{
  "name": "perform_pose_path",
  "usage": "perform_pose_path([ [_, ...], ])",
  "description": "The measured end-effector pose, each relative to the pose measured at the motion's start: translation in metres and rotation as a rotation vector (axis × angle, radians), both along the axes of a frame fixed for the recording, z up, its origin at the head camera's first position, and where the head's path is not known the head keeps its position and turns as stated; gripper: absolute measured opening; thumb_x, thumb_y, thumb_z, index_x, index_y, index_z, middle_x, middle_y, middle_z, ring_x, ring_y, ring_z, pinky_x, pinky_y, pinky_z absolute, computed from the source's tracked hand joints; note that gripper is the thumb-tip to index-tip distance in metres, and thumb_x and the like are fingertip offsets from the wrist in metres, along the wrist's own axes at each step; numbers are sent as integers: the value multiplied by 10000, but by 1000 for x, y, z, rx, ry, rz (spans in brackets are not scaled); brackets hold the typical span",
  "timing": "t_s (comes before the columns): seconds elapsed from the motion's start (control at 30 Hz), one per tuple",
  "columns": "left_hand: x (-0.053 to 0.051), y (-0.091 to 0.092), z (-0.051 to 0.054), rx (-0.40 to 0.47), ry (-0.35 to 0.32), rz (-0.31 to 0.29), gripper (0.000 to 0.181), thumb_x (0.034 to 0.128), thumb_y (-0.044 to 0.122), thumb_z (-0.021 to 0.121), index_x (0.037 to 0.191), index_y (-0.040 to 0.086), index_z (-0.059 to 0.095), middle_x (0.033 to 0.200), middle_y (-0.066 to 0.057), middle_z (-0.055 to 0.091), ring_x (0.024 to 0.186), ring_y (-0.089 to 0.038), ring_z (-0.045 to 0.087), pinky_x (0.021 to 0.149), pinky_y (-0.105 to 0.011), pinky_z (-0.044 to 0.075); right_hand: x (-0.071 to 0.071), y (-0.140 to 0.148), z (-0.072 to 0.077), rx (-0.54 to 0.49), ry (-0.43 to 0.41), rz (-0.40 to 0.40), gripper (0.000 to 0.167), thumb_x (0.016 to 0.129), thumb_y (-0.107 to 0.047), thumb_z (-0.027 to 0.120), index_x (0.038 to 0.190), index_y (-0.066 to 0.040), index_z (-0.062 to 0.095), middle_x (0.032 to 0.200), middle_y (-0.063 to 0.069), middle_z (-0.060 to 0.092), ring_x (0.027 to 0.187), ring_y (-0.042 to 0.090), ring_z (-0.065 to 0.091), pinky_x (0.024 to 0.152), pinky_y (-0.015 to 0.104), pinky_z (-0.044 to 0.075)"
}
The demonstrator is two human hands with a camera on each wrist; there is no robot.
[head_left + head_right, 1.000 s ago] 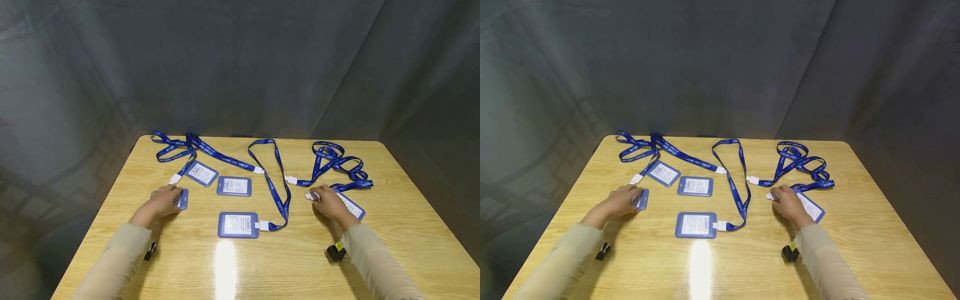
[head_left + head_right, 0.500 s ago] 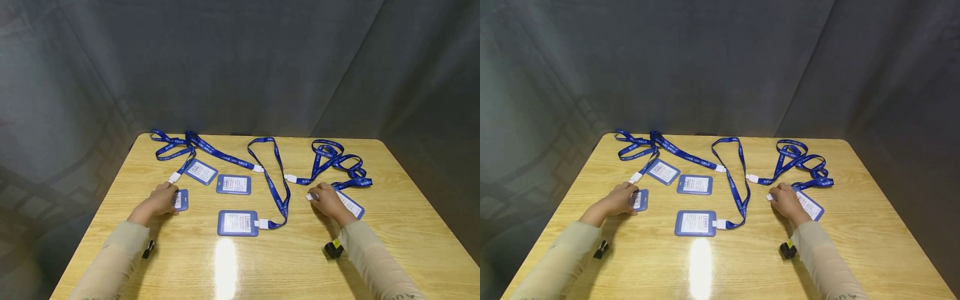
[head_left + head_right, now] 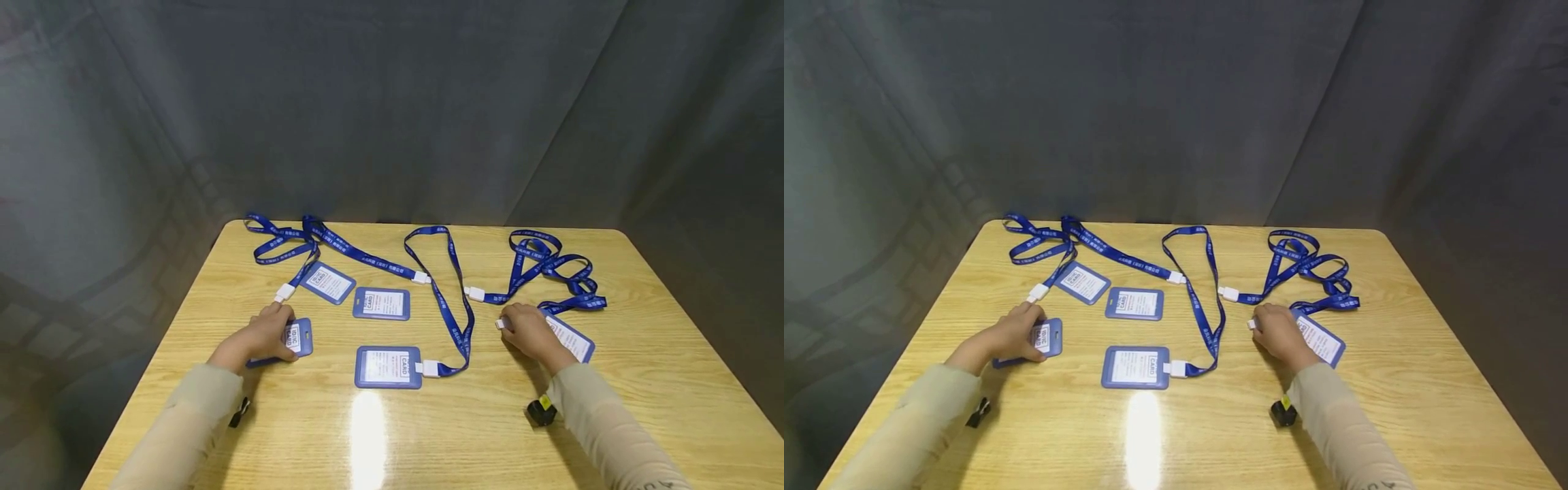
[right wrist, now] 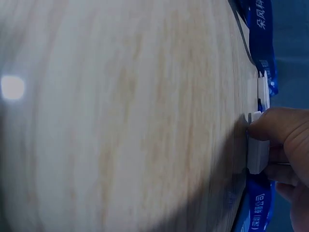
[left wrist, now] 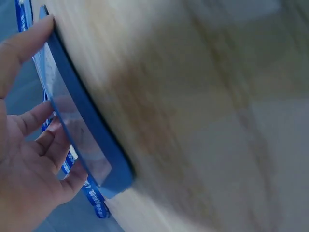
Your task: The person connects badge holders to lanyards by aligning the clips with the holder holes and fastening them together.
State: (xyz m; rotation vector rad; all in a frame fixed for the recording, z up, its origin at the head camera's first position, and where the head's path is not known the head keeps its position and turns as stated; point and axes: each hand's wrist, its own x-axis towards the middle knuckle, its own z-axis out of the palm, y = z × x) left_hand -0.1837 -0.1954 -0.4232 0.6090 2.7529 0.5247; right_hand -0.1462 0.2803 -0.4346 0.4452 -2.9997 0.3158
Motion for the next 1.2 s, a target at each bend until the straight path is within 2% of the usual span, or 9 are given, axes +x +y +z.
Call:
perform_pose_path([
  [0.1, 2, 4, -1, -11, 42, -37, 621, 504, 265, 786, 972, 13, 465, 901, -81, 444, 832, -246, 406, 712, -447, 356, 0, -2, 0, -2, -30, 7, 194, 717, -94, 625, 873, -2, 556, 821, 98, 538, 768, 272, 503, 679, 407, 401],
  [0.2, 4, 9, 0, -66, 99, -89, 681, 477, 272, 752, 1024, -27, 476, 886, -92, 450, 806, -248, 412, 678, -404, 379, 1, -2, 0, 0, -55, 15, 204, 732, -108, 631, 893, -4, 561, 840, 94, 534, 780, 258, 500, 665, 391, 414],
  [0.33, 6, 15, 1, -160, 147, -160, 799, 480, 268, 718, 1142, -85, 443, 977, -155, 452, 844, -274, 428, 733, -391, 407, 0, -2, 2, 13, -44, 27, 213, 732, -122, 640, 892, -3, 565, 839, 95, 535, 788, 265, 504, 678, 398, 417],
  [0.47, 7, 16, 0, -170, 169, -184, 838, 493, 254, 711, 1176, -125, 406, 1047, -204, 431, 918, -316, 423, 807, -411, 391, 0, -1, 1, -1, -25, 30, 242, 731, -142, 648, 900, 10, 565, 844, 106, 532, 794, 278, 510, 695, 409, 424],
  [0.6, 10, 13, -4, -131, 200, -167, 832, 484, 249, 689, 1161, -146, 409, 1039, -217, 432, 926, -335, 420, 821, -424, 383, 2, 0, 0, -42, -15, 18, 281, 735, -159, 650, 934, 18, 564, 879, 125, 526, 779, 282, 522, 680, 414, 434],
  [0.73, 11, 11, -6, -95, 230, -116, 828, 474, 259, 669, 1155, -141, 420, 1029, -217, 437, 922, -338, 420, 814, -428, 382, 4, 1, 2, -73, -16, 12, 304, 759, -174, 630, 1007, -8, 570, 932, 125, 520, 760, 273, 535, 650, 412, 446],
  [0.9, 11, 10, -6, -52, 213, -50, 863, 481, 290, 674, 1178, -139, 398, 1030, -211, 426, 913, -323, 424, 813, -431, 378, 5, 1, 5, -153, -16, 15, 307, 785, -147, 601, 1061, -17, 568, 966, 124, 512, 793, 280, 527, 671, 423, 444],
  [1.03, 9, 8, -3, -12, 180, -20, 873, 489, 284, 686, 1190, -138, 381, 1035, -206, 417, 876, -288, 438, 801, -427, 389, 4, 0, 7, -223, 34, 7, 289, 791, -112, 592, 1055, -1, 560, 964, 127, 511, 807, 282, 520, 675, 423, 440],
  [1.2, 7, 7, -3, 22, 169, -4, 874, 490, 275, 686, 1198, -134, 375, 1057, -220, 413, 843, -270, 459, 786, -418, 405, 0, -2, 10, -287, 148, 10, 267, 792, -80, 589, 1042, 0, 545, 983, 131, 513, 844, 284, 515, 702, 425, 439],
])
